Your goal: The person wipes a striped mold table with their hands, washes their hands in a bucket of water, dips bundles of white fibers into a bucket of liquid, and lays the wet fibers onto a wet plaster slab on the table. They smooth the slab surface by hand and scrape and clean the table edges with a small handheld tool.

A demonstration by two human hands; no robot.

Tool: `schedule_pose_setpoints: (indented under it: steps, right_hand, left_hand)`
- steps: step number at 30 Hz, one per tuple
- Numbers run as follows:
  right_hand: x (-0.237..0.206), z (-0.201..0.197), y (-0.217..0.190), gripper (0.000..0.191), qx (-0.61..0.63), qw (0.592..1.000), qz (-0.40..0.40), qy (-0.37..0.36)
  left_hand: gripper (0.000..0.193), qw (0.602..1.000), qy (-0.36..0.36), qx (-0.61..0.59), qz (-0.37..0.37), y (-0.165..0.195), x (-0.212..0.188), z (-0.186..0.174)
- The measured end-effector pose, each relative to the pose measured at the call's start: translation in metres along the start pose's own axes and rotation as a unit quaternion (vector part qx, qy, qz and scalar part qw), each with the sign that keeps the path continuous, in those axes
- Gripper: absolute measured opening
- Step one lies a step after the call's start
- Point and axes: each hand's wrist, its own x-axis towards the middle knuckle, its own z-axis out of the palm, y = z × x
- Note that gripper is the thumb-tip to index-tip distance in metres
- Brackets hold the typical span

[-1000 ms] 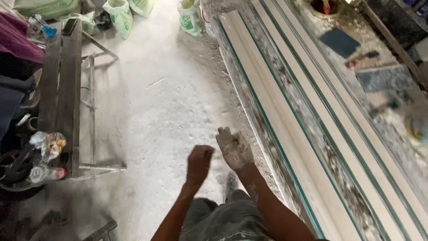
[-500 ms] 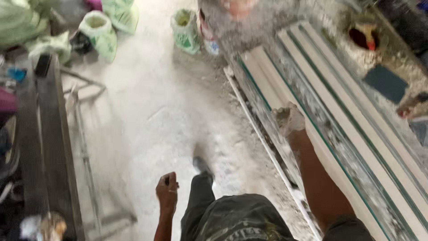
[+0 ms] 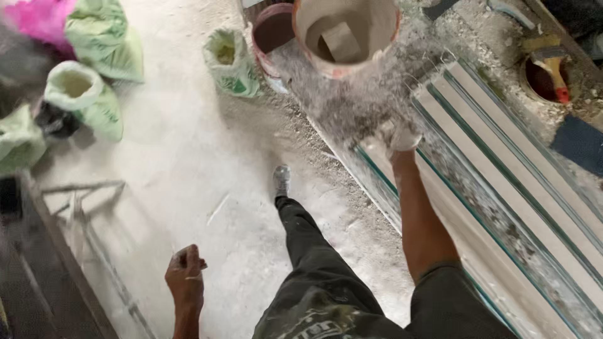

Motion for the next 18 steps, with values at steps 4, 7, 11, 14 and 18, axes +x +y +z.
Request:
schedule_pose_setpoints:
  steps: [4, 7, 11, 14, 18]
  right_hand:
    - [0.053, 0.025, 0.026, 0.025, -0.035, 0.993, -0.022, 0.114]
    - [0.074, 0.028, 0.020, 0.028, -0.072, 0.973, -0.077, 0.206]
    - [0.075, 0.026, 0.000, 0.032, -0.140, 0.922, -0.153, 0.326]
    - [0.075, 0.032, 0.000, 0.035, -0.180, 0.883, -0.169, 0.399]
    - [0.074, 0.079, 0.003, 0.040, -0.211, 0.815, -0.220, 0.494]
  left_hand:
    - [0.035, 0.997, -0.024, 0.073, -0.020, 0.061, 0.109, 0.027]
    - [0.034, 0.992, -0.055, 0.116, -0.019, 0.122, 0.185, 0.032]
    - [0.035, 0.988, -0.088, 0.125, 0.026, 0.203, 0.298, 0.062]
    - [0.036, 0.985, -0.129, 0.110, 0.034, 0.247, 0.377, 0.102]
    - [0.036, 0.965, -0.226, 0.115, 0.061, 0.284, 0.482, 0.173]
